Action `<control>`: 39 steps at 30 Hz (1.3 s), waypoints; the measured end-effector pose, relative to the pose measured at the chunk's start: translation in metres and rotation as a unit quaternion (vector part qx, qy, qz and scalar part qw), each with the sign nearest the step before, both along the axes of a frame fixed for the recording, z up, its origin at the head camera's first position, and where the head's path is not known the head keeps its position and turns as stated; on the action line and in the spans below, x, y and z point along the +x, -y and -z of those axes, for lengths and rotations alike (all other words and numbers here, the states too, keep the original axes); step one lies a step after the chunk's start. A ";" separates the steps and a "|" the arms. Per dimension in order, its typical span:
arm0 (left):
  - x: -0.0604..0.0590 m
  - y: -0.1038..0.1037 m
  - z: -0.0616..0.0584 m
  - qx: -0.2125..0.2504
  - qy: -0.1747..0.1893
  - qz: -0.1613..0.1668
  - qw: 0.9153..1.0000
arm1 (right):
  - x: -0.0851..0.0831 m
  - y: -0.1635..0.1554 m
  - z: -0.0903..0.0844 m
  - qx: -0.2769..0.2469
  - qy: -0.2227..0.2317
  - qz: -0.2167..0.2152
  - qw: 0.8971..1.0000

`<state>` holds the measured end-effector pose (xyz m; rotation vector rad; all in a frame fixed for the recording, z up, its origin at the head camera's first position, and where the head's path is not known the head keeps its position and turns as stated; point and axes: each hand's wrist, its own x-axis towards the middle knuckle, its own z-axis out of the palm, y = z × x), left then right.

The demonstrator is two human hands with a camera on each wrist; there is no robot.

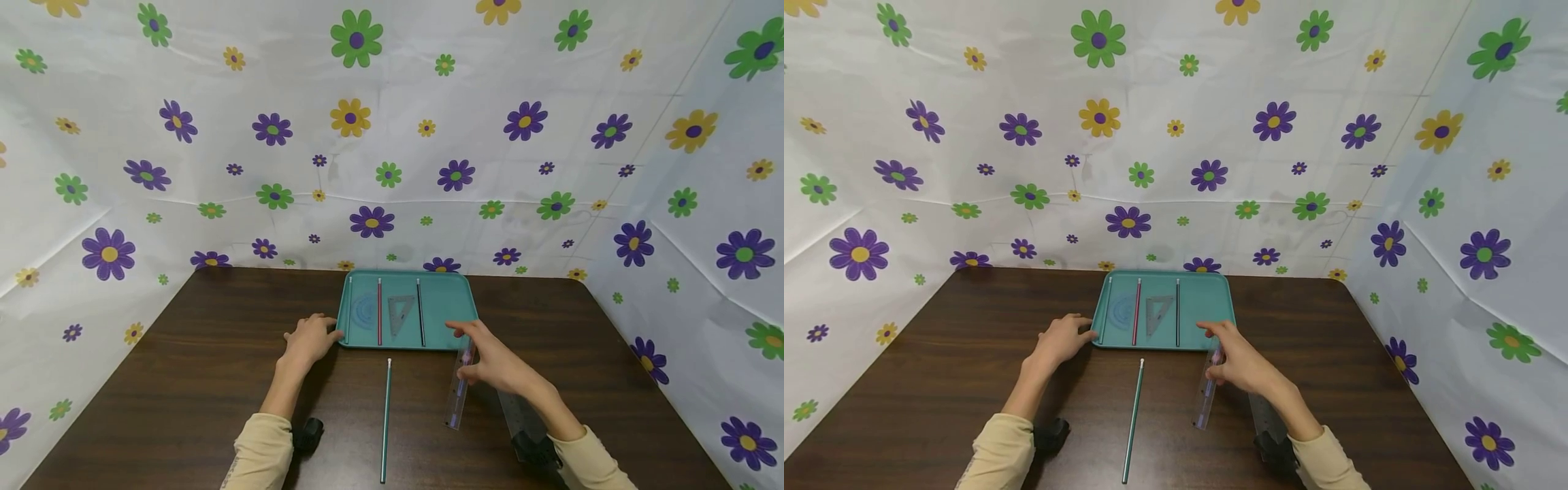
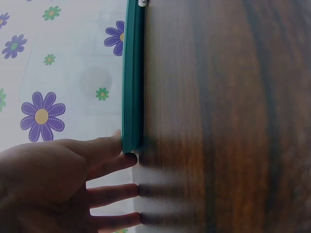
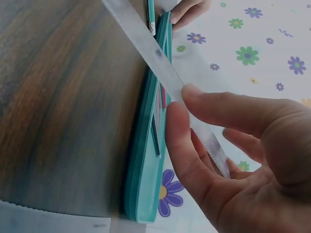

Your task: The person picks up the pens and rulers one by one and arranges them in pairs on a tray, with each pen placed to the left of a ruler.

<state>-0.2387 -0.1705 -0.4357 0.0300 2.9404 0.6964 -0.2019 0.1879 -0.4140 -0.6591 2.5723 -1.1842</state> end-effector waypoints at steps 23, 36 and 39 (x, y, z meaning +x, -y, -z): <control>0.000 0.001 0.001 -0.008 -0.006 0.001 1.000 | -0.012 0.012 -0.005 -0.066 -0.069 0.016 0.995; -0.001 0.000 0.001 -0.005 -0.002 0.000 1.000 | -0.024 0.019 -0.006 -0.160 -0.049 0.072 0.983; -0.001 0.001 0.001 -0.003 -0.003 -0.001 1.000 | -0.027 0.019 -0.006 -0.157 -0.071 0.103 0.980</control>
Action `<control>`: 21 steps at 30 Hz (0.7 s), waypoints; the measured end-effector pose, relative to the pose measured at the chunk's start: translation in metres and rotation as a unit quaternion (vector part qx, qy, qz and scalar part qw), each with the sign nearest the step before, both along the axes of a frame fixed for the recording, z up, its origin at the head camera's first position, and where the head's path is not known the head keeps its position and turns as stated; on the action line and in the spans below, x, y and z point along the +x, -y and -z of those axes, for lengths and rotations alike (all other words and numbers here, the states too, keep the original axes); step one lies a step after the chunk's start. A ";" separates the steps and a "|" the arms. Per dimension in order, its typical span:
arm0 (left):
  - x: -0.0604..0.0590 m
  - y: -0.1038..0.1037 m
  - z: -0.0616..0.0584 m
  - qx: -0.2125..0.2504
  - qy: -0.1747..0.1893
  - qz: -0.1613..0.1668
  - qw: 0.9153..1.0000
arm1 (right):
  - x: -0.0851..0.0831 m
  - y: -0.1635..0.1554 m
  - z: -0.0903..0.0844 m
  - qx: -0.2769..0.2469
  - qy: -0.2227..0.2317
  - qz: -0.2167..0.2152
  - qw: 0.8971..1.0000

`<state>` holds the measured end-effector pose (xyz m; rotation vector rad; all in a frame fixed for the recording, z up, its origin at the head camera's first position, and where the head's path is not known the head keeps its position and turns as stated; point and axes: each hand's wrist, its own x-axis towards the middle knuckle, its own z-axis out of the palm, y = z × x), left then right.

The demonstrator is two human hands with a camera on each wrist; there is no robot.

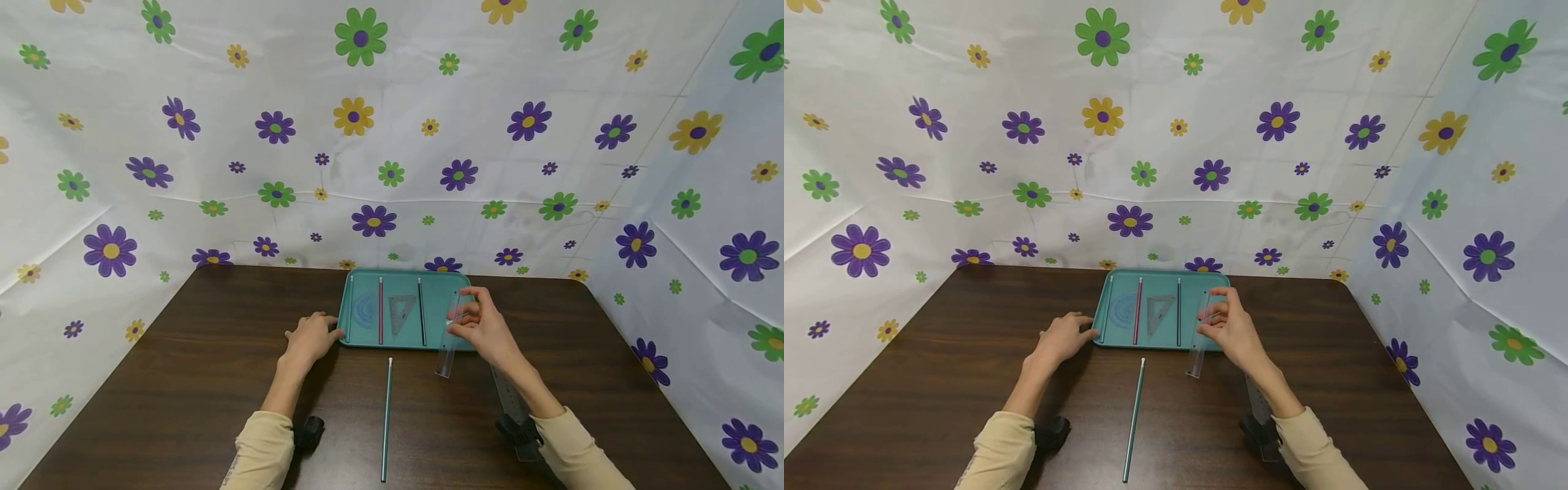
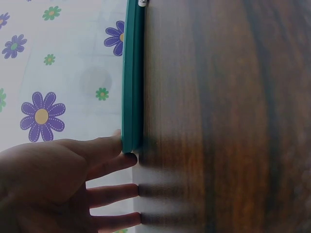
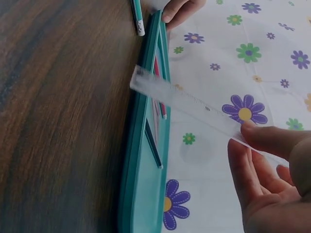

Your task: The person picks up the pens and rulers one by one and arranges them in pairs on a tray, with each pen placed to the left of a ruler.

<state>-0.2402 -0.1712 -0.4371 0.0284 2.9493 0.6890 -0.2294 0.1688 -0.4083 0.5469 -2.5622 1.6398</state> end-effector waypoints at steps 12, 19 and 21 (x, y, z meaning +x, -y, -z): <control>-0.003 0.001 0.002 0.005 0.001 -0.001 1.000 | -0.022 0.002 -0.001 0.024 0.001 0.028 0.999; -0.001 0.001 0.002 0.006 0.004 0.001 1.000 | -0.034 0.006 0.003 0.052 0.018 0.039 0.998; 0.000 0.000 0.001 0.009 0.005 -0.002 1.000 | -0.037 0.007 0.004 0.050 0.021 0.045 0.997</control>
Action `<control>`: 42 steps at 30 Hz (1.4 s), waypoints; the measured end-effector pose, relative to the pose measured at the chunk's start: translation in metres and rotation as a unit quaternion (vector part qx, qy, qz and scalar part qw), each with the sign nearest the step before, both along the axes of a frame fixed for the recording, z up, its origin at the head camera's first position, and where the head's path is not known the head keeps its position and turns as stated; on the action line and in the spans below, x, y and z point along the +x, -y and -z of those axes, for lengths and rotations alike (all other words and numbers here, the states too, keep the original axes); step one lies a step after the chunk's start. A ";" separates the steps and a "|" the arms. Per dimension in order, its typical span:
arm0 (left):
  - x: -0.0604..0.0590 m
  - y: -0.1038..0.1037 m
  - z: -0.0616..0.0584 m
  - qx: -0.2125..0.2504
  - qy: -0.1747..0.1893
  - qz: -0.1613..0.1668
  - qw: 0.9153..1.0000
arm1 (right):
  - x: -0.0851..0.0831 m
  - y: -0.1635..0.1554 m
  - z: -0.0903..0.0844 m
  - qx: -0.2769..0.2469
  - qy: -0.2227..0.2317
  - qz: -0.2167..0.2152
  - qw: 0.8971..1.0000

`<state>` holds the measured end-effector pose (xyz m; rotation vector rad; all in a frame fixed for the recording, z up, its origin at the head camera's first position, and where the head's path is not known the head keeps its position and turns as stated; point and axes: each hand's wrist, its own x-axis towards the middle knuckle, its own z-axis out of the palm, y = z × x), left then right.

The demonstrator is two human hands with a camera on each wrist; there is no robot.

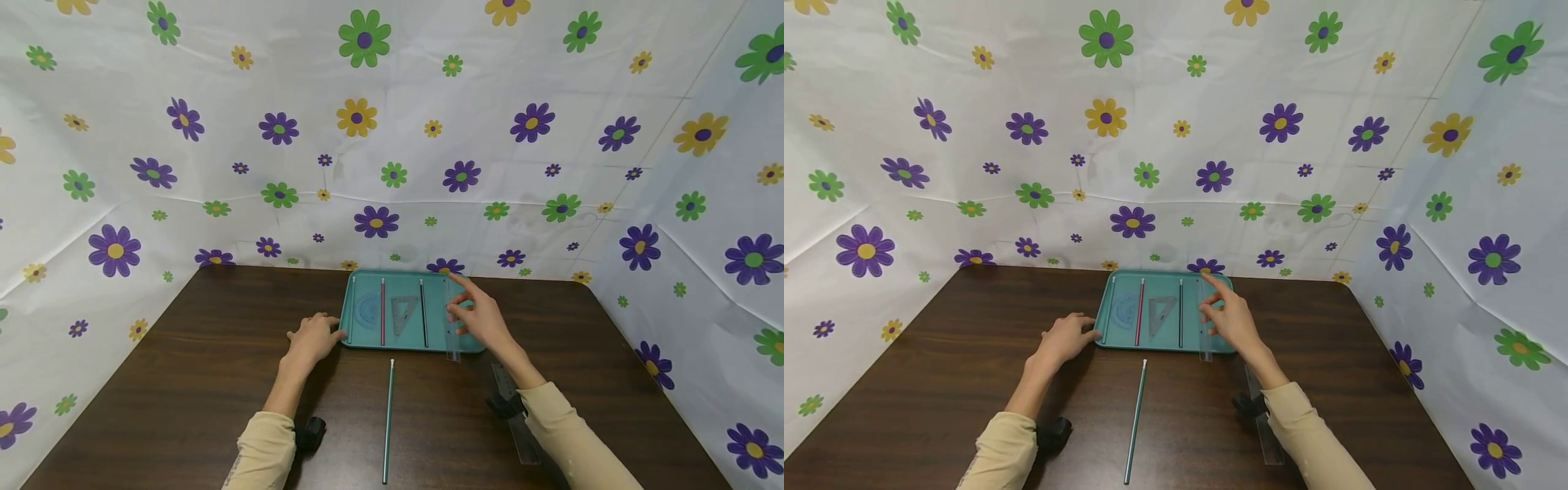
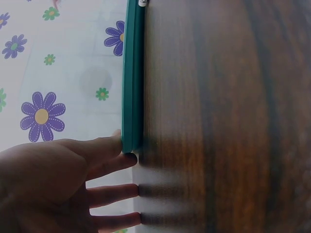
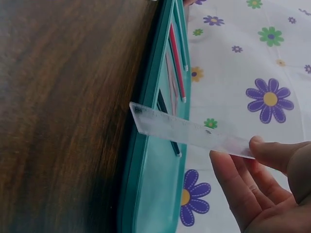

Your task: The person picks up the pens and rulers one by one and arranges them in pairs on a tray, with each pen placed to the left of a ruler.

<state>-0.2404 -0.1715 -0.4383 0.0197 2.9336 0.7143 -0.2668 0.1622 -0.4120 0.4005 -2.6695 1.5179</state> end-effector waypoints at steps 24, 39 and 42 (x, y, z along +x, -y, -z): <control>0.000 0.000 0.002 -0.007 -0.004 0.001 1.000 | -0.043 0.007 0.019 -0.032 0.058 0.040 0.997; 0.001 -0.001 0.002 -0.005 -0.007 -0.003 1.000 | -0.053 0.014 0.041 0.100 0.030 0.050 0.993; 0.001 -0.001 0.001 -0.006 -0.006 -0.004 1.000 | -0.054 0.017 0.046 0.136 0.004 0.058 0.989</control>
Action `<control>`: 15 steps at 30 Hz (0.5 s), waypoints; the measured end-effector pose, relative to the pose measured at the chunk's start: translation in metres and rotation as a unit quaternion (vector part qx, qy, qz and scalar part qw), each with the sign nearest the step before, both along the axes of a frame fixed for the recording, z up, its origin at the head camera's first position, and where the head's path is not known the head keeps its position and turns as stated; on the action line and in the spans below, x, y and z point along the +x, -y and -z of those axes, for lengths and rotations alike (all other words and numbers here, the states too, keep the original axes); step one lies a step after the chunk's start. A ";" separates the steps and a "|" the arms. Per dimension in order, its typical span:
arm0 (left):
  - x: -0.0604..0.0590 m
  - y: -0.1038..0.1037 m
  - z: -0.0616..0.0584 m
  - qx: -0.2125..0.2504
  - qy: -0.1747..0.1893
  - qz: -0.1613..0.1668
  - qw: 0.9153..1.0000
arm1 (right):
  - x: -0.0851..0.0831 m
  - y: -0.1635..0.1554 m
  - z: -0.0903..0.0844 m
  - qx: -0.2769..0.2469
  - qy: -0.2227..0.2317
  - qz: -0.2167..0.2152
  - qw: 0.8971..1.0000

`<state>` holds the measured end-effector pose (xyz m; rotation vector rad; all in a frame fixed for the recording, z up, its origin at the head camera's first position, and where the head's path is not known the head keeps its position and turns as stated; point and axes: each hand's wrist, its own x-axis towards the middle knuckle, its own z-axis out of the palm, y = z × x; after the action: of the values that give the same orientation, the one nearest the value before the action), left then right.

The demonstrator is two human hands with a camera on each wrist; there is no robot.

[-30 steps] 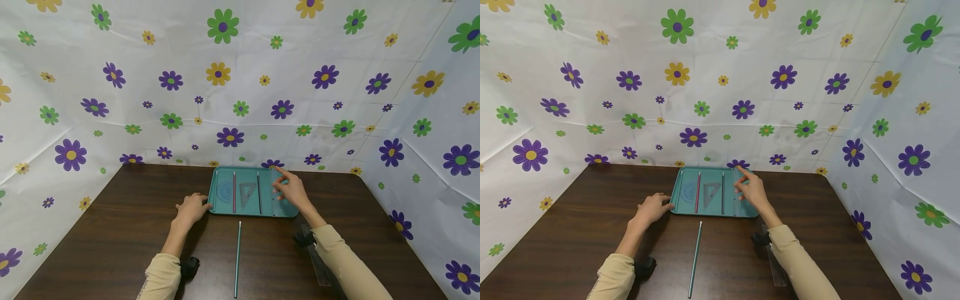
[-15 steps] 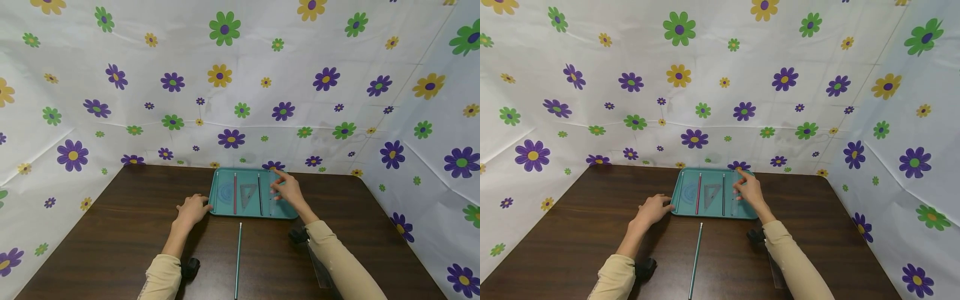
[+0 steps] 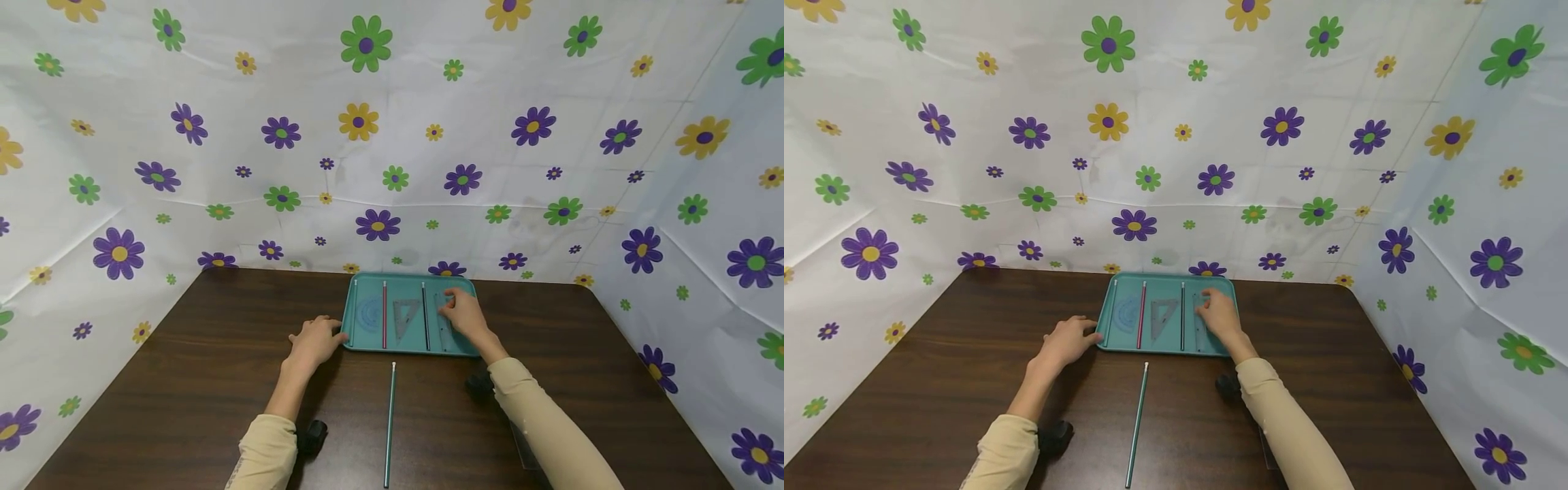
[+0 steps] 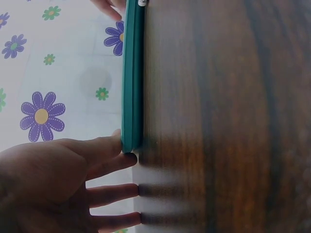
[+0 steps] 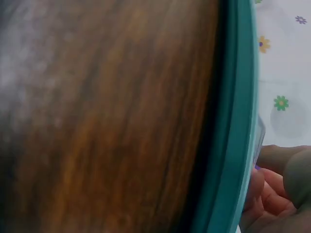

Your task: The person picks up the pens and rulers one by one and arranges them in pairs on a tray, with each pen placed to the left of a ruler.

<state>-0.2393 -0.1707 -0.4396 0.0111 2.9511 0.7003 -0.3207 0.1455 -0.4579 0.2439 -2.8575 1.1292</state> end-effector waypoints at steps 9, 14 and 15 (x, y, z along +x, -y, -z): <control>0.000 0.000 -0.001 -0.002 -0.002 0.004 1.000 | 0.002 0.008 0.001 0.103 -0.032 -0.010 0.994; 0.001 0.000 -0.002 -0.002 -0.003 0.005 1.000 | 0.006 0.012 -0.001 0.123 -0.031 -0.038 0.991; 0.001 0.000 -0.002 -0.002 -0.003 0.005 1.000 | 0.006 0.013 -0.001 0.126 -0.030 -0.043 0.991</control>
<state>-0.2383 -0.1708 -0.4380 0.0274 2.9562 0.6934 -0.3143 0.1323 -0.4566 0.4079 -2.9571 0.7550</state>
